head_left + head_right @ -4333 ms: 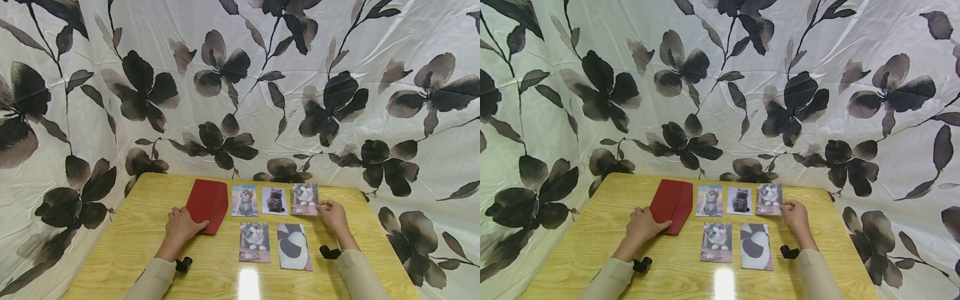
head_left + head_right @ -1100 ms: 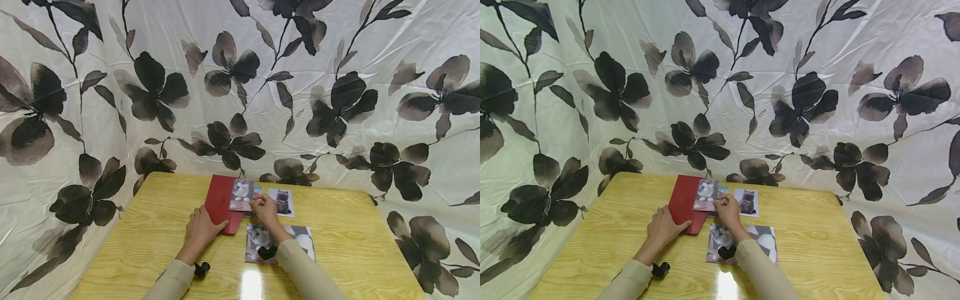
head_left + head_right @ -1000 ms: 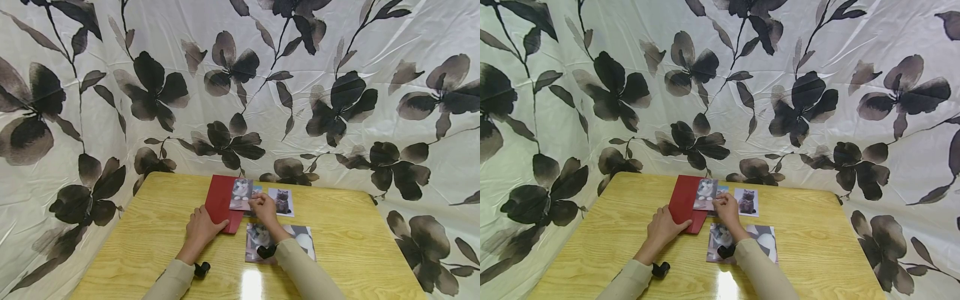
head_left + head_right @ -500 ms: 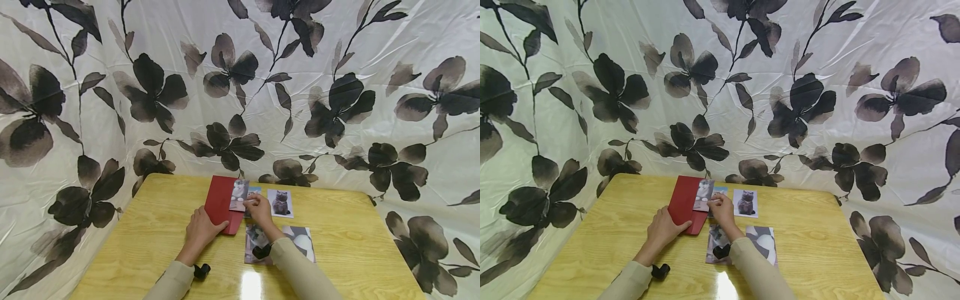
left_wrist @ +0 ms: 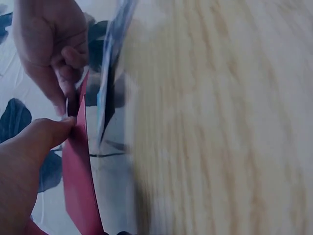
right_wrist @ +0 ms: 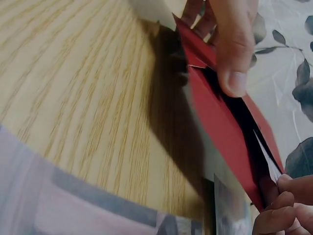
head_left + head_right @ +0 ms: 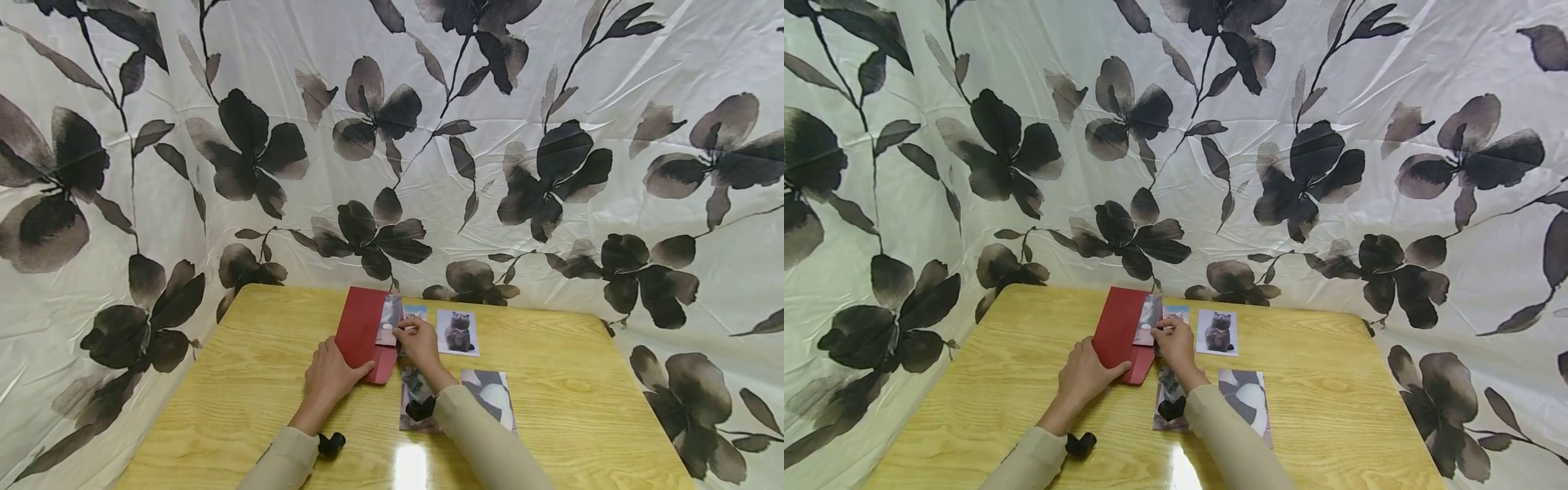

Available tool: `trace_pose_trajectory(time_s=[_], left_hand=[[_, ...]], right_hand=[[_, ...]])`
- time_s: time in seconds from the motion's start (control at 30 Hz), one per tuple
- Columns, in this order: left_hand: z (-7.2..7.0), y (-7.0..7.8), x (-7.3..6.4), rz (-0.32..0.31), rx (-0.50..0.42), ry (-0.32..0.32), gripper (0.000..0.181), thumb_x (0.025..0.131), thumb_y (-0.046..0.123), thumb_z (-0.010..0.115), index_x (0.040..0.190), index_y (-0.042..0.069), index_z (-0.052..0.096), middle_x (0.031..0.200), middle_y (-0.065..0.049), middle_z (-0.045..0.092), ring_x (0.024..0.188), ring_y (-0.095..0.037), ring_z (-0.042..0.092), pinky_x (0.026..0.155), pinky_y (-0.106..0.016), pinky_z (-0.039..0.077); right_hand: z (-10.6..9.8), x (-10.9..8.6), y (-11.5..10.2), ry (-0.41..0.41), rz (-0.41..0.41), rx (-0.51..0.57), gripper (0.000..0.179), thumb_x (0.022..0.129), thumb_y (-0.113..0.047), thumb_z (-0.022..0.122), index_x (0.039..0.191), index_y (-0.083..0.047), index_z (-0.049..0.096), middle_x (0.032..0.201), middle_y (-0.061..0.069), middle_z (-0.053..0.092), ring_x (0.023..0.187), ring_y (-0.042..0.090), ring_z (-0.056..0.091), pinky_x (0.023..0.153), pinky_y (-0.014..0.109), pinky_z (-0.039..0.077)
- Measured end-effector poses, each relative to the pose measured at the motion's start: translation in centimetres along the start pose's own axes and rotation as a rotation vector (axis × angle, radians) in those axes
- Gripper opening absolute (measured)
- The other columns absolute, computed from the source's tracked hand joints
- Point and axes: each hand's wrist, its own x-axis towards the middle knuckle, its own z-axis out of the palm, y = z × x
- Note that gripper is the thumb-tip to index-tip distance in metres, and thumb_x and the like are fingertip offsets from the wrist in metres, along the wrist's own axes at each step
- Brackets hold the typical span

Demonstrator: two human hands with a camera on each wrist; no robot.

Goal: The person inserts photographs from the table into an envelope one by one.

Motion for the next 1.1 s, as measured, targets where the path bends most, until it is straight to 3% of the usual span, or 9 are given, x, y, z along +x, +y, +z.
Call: trace_pose_trajectory(time_s=[0.17, 0.37, 0.7, 1.1], left_hand=[[0.1, 0.0, -0.1, -0.009, -0.029, -0.015, 0.106, 0.078, 0.063, 0.089, 0.145, -0.009, 0.047, 0.123, -0.023, 0.059, 0.103, -0.035, 0.064, 0.085, -0.058, 0.058], [0.2, 0.0, -0.3, 0.016, -0.044, 0.014, 0.106, 0.078, 0.060, 0.091, 0.145, -0.009, 0.046, 0.123, -0.023, 0.059, 0.101, -0.035, 0.064, 0.084, -0.059, 0.058], [0.4, -0.1, -0.2, 0.018, -0.038, 0.028, 0.106, 0.078, 0.061, 0.090, 0.146, -0.008, 0.045, 0.125, -0.023, 0.059, 0.105, -0.037, 0.064, 0.085, -0.059, 0.058], [0.4, -0.1, -0.2, 0.007, -0.054, 0.027, 0.106, 0.080, 0.061, 0.089, 0.148, -0.007, 0.044, 0.126, -0.022, 0.059, 0.107, -0.037, 0.064, 0.086, -0.060, 0.057]], right_hand=[[0.7, 0.0, -0.2, -0.007, 0.020, 0.012, 0.016, 0.098, -0.015, 0.080, 0.110, -0.004, 0.079, 0.088, 0.008, 0.074, 0.075, 0.017, 0.067, 0.060, 0.028, 0.052], [1.3, 0.2, -0.8, -0.002, -0.032, 0.002, 0.015, 0.097, -0.011, 0.080, 0.107, 0.000, 0.080, 0.088, 0.009, 0.076, 0.073, 0.012, 0.066, 0.061, 0.026, 0.054], [1.7, 0.5, -1.6, -0.012, -0.048, -0.151, 0.015, 0.098, -0.020, 0.080, 0.107, -0.008, 0.084, 0.095, 0.004, 0.080, 0.087, 0.018, 0.075, 0.074, 0.036, 0.060], [2.3, 0.9, -1.9, -0.029, -0.092, -0.134, 0.012, 0.097, -0.012, 0.080, 0.102, -0.003, 0.083, 0.084, 0.005, 0.078, 0.074, 0.013, 0.070, 0.065, 0.029, 0.056]])
